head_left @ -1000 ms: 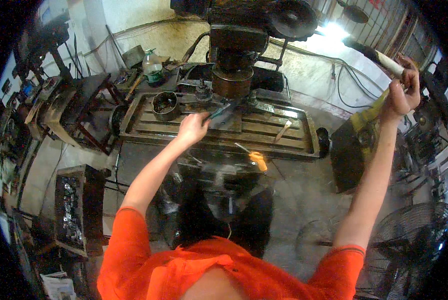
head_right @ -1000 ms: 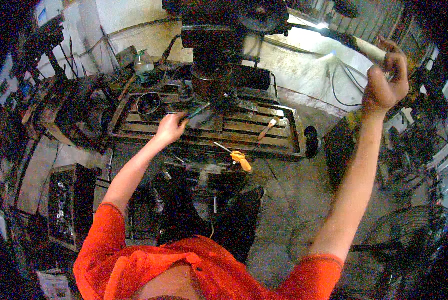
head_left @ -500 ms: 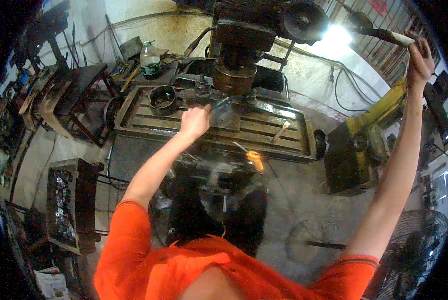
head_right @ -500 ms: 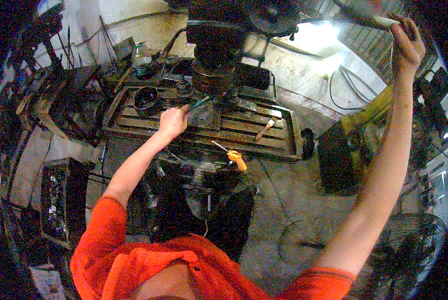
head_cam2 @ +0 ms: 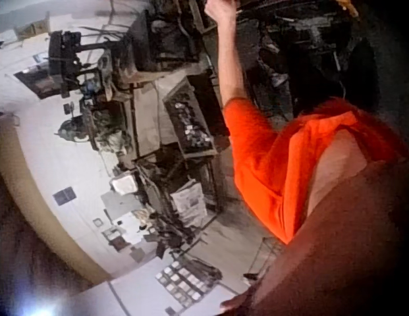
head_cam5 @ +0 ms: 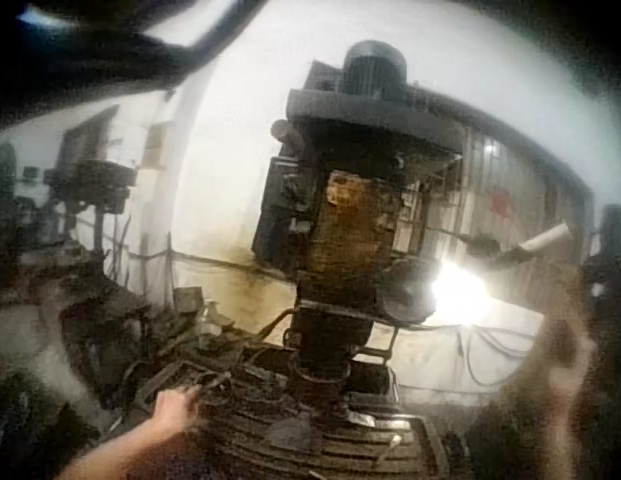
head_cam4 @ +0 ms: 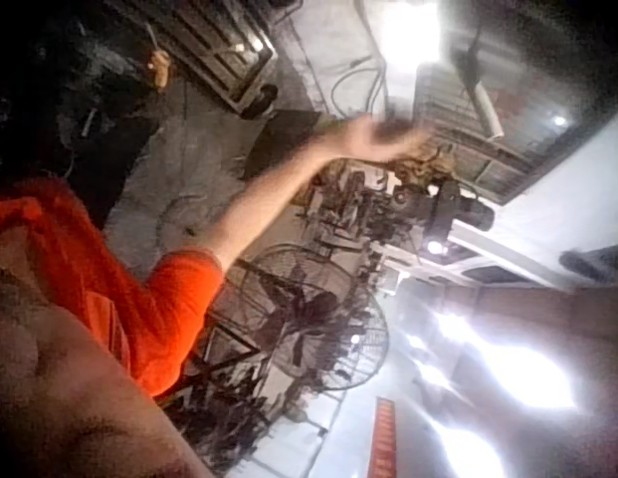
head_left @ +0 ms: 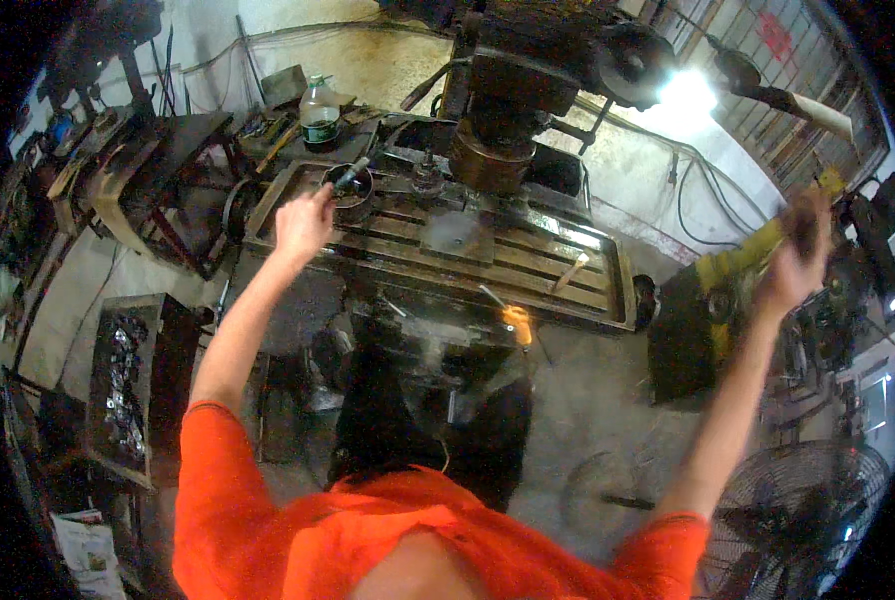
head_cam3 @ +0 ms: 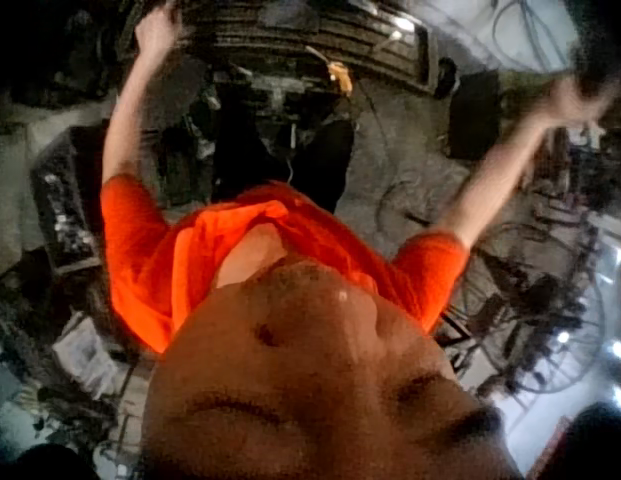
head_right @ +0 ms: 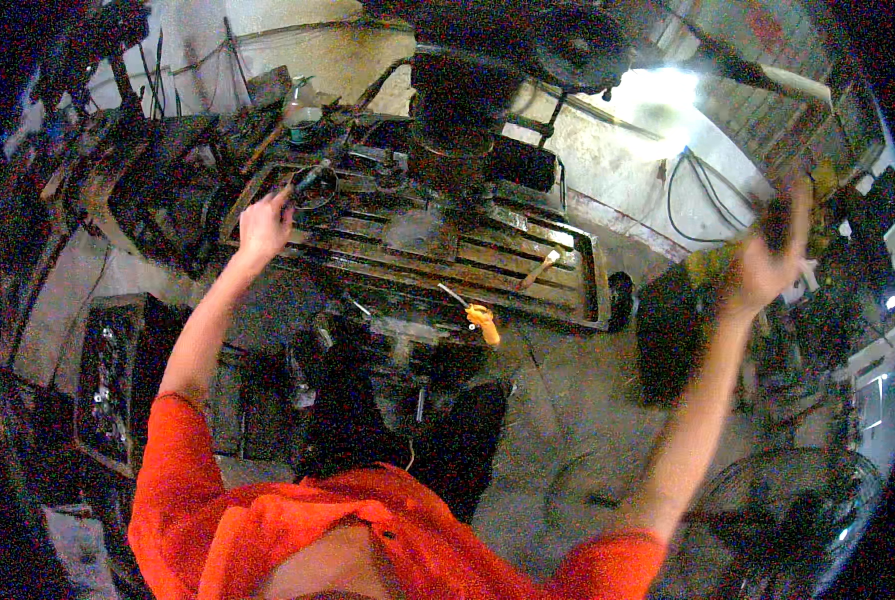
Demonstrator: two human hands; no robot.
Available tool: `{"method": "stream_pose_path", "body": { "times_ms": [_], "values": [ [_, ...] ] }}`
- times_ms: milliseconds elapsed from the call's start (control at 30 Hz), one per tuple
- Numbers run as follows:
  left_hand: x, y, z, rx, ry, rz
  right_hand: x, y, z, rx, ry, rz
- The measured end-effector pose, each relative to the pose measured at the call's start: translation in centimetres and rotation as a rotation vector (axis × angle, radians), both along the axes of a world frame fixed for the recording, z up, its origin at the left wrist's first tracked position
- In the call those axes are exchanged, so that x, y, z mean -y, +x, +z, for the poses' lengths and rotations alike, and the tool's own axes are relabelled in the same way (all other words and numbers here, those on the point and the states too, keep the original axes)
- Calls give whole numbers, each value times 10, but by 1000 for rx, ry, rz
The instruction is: The person operates a drill press in a workshop, repeatedly positioning small metal pieces under the drill bit, lowering the spindle to drill, and removing the pieces. They handle the metal pieces one at a time and place them into a nearby container.
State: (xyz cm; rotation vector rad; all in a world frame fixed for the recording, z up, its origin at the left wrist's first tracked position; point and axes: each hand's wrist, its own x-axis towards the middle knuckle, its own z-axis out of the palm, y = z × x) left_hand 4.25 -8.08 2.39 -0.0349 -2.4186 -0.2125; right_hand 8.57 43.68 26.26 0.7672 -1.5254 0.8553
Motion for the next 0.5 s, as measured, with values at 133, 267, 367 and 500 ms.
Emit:
{"method": "stream_pose_path", "body": {
  "times_ms": [133,267,367,500],
  "values": [
    [21,-18,-12,163,-116,52,11,27,-157,614,-59,-39],
    [18,-8,2,129,-142,89,31,57,-291,1285,-293,78],
    [-22,-4,21,94,35,130,28,56,-349,1550,-329,95],
    [-112,-24,9,419,130,-69,24,13,-429,1419,-176,199]
  ]
}}
